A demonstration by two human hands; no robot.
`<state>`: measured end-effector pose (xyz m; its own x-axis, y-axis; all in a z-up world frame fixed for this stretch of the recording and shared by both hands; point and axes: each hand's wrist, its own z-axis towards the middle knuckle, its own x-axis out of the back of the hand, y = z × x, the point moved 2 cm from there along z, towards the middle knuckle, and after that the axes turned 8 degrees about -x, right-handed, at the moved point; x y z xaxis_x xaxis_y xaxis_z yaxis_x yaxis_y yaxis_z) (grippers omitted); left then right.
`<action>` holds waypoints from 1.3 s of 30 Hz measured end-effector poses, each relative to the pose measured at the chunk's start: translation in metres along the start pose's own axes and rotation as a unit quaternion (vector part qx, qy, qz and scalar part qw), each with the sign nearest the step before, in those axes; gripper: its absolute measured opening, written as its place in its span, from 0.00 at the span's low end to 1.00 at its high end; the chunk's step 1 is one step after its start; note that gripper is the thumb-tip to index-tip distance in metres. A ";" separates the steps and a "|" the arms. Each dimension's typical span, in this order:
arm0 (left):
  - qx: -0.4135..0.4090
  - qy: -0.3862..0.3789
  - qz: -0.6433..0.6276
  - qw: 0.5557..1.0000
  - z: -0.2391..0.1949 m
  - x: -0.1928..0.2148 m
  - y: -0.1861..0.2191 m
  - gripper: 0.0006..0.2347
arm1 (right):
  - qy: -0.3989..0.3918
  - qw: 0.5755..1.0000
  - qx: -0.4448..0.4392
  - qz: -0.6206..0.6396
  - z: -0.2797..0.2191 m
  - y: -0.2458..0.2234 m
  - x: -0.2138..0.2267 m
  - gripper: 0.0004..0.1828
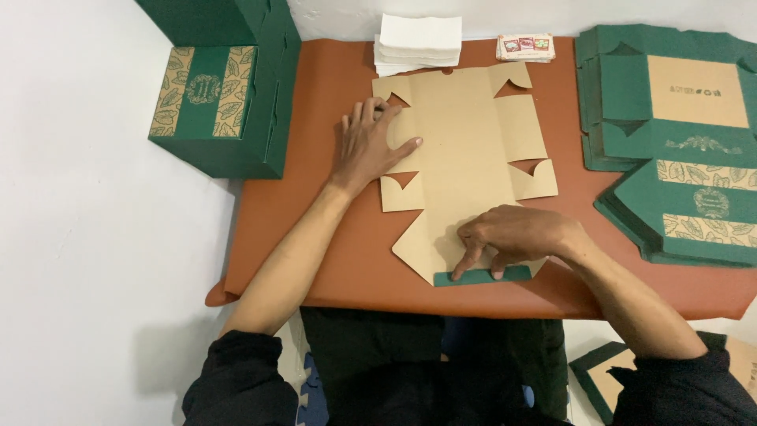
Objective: Folding flat cardboard templates into boxes, inserting paper slips, and stacking the finished boxes.
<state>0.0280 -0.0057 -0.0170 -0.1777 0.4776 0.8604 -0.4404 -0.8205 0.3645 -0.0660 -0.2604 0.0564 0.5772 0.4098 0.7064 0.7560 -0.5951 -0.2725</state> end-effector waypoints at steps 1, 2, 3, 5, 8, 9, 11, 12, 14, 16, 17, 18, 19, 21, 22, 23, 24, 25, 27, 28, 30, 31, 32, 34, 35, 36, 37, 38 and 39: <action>0.004 -0.007 0.000 1.000 0.001 -0.001 0.000 0.27 | -0.008 1.000 -0.006 0.010 -0.004 -0.002 0.003 0.33; 0.001 -0.006 -0.001 1.000 0.001 0.003 0.005 0.27 | -0.007 1.000 -0.009 0.009 -0.016 -0.009 0.010 0.33; 0.000 -0.013 0.000 1.000 0.000 0.009 0.008 0.27 | -0.004 0.998 -0.058 0.039 -0.027 -0.014 0.016 0.33; -0.004 -0.021 0.000 1.000 -0.002 0.011 0.007 0.27 | 0.001 0.992 -0.108 0.071 -0.049 -0.025 0.017 0.34; -0.037 -0.022 -0.004 0.999 -0.001 0.005 0.002 0.25 | 0.121 0.940 -0.274 0.160 -0.075 -0.020 -0.019 0.27; -0.049 -0.016 -0.014 0.999 -0.001 0.006 0.004 0.23 | 0.219 0.898 -0.343 0.167 -0.076 -0.007 -0.047 0.27; -0.063 -0.007 -0.025 0.998 0.000 0.007 0.005 0.21 | 0.315 0.842 -0.405 0.167 -0.074 0.006 -0.098 0.28; -0.076 -0.014 -0.034 0.996 0.000 0.006 0.005 0.20 | 0.381 0.814 -0.401 0.176 -0.072 0.007 -0.119 0.30; -0.089 -0.020 -0.041 0.995 -0.001 0.006 0.002 0.18 | 0.445 0.783 -0.394 0.183 -0.065 -0.006 -0.139 0.32; -0.120 -0.037 -0.055 0.991 -0.001 0.005 0.001 0.17 | 0.513 0.728 -0.384 0.244 -0.060 -0.033 -0.140 0.25; -0.124 -0.037 -0.055 0.990 -0.001 0.007 0.003 0.17 | 0.516 0.725 -0.386 0.245 -0.057 -0.033 -0.147 0.25; -0.132 -0.049 -0.058 0.988 -0.001 0.009 0.005 0.17 | 0.540 0.708 -0.377 0.255 -0.054 -0.033 -0.154 0.24; -0.137 -0.061 -0.060 0.987 -0.002 0.012 0.006 0.17 | 0.564 0.692 -0.366 0.264 -0.051 -0.033 -0.160 0.23; -0.133 -0.057 -0.051 0.988 -0.002 0.010 0.008 0.17 | 0.590 0.669 -0.344 0.295 -0.051 -0.035 -0.154 0.23; -0.128 -0.055 -0.042 0.989 -0.003 0.008 0.008 0.17 | 0.613 0.645 -0.321 0.325 -0.051 -0.037 -0.151 0.25; -0.127 -0.053 -0.042 0.990 -0.003 0.008 0.009 0.17 | 0.614 0.645 -0.319 0.324 -0.052 -0.043 -0.143 0.25; -0.124 -0.049 -0.040 0.990 -0.003 0.007 0.009 0.16 | 0.634 0.620 -0.281 0.367 -0.052 -0.049 -0.134 0.28; -0.120 -0.045 -0.039 0.991 -0.003 0.006 0.008 0.16 | 0.651 0.593 -0.241 0.408 -0.053 -0.055 -0.125 0.31; -0.116 -0.045 -0.041 0.991 -0.003 0.005 0.007 0.16 | 0.629 0.617 -0.238 0.408 -0.050 -0.062 -0.116 0.31; -0.114 -0.047 -0.045 0.991 -0.003 0.004 0.006 0.16 | 0.606 0.640 -0.237 0.409 -0.048 -0.065 -0.111 0.30; -0.110 -0.052 -0.053 0.991 -0.003 0.006 0.006 0.16 | 0.586 0.674 -0.263 0.364 -0.041 -0.048 -0.122 0.20; -0.110 -0.060 -0.061 0.990 -0.004 0.007 0.007 0.16 | 0.565 0.704 -0.290 0.319 -0.038 -0.039 -0.128 0.12; -0.108 -0.058 -0.063 0.990 -0.003 0.008 0.005 0.16 | 0.563 0.706 -0.289 0.318 -0.036 -0.034 -0.124 0.12; -0.104 -0.067 -0.069 0.990 -0.001 0.009 0.006 0.16 | 0.585 0.748 -0.207 0.236 -0.034 -0.027 -0.116 0.08; -0.105 -0.066 -0.069 0.990 -0.001 0.012 0.005 0.16 | 0.586 0.747 -0.206 0.235 -0.035 -0.024 -0.116 0.08; -0.100 -0.074 -0.078 0.989 -0.001 0.015 0.005 0.15 | 0.580 0.755 -0.183 0.244 -0.035 -0.023 -0.116 0.08; -0.093 -0.084 -0.087 0.988 -0.003 0.018 0.004 0.14 | 0.572 0.764 -0.158 0.254 -0.036 -0.021 -0.116 0.08; -0.092 -0.083 -0.088 0.988 -0.002 0.018 0.001 0.14 | 0.572 0.764 -0.158 0.253 -0.035 -0.012 -0.122 0.08; -0.089 -0.095 -0.099 0.987 -0.002 0.018 -0.003 0.15 | 0.543 0.779 -0.133 0.283 -0.033 -0.002 -0.128 0.09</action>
<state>0.0242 0.0054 -0.0035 0.0886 0.5415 0.8360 -0.6002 -0.6408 0.4787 -0.1514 -0.3349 -0.0118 0.0830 -0.7115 0.6977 0.3004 -0.6497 -0.6983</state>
